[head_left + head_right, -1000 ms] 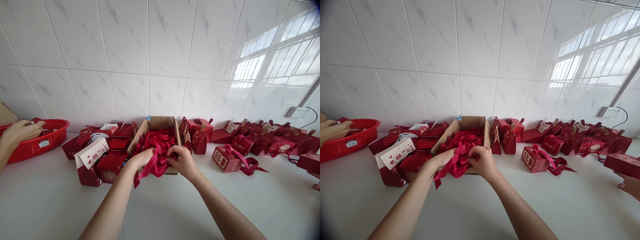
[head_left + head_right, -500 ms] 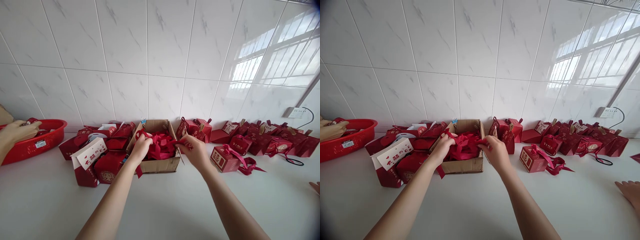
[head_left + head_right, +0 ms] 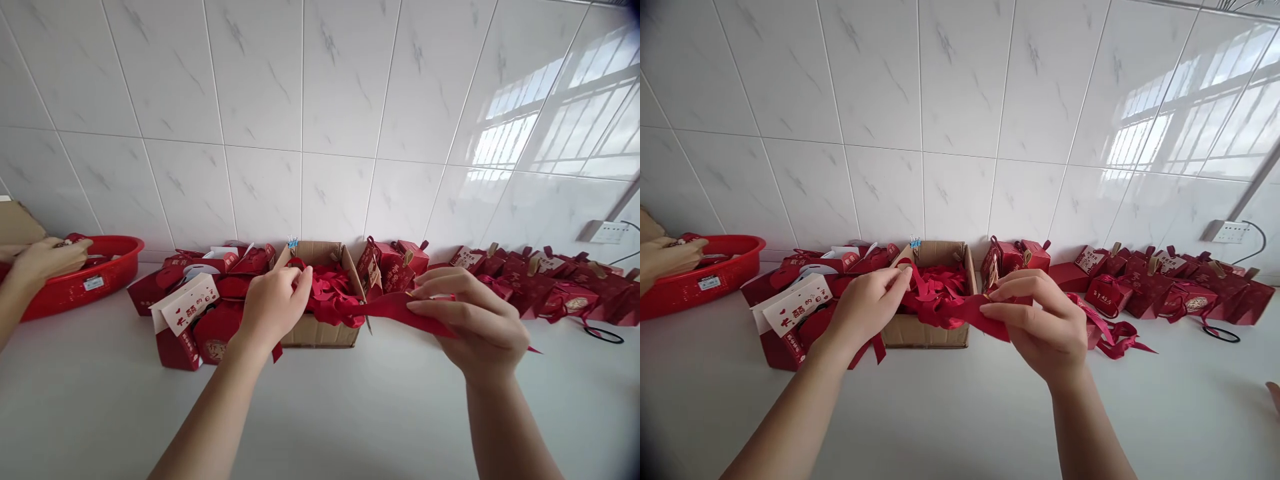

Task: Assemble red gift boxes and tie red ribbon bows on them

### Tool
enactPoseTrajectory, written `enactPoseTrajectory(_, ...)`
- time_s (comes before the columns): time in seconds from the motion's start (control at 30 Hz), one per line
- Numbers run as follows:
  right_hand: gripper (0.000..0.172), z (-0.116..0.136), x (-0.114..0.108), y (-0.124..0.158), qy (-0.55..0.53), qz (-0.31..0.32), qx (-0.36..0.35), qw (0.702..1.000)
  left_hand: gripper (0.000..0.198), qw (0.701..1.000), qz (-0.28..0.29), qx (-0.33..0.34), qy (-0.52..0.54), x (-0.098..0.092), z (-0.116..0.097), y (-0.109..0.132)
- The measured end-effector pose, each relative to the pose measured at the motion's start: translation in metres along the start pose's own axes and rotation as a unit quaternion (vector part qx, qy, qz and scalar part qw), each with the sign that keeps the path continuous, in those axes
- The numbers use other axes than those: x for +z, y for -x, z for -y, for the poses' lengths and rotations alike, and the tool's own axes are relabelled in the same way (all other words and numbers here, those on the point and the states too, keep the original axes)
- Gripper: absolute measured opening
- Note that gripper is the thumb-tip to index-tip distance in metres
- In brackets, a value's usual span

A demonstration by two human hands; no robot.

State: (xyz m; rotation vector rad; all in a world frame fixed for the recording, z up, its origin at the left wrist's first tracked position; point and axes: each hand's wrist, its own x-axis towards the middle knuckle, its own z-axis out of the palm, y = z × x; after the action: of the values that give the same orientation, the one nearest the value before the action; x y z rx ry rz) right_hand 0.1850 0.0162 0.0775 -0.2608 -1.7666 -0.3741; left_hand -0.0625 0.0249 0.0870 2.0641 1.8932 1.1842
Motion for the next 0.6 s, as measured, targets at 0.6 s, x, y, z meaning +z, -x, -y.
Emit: enactPoseTrajectory(0.6,0.022,-0.002,-0.006,0.007,-0.114,-0.134,0.209,0.962,0.033,0.994,-0.064,-0.019,-0.085,0.023,0.018,-0.015)
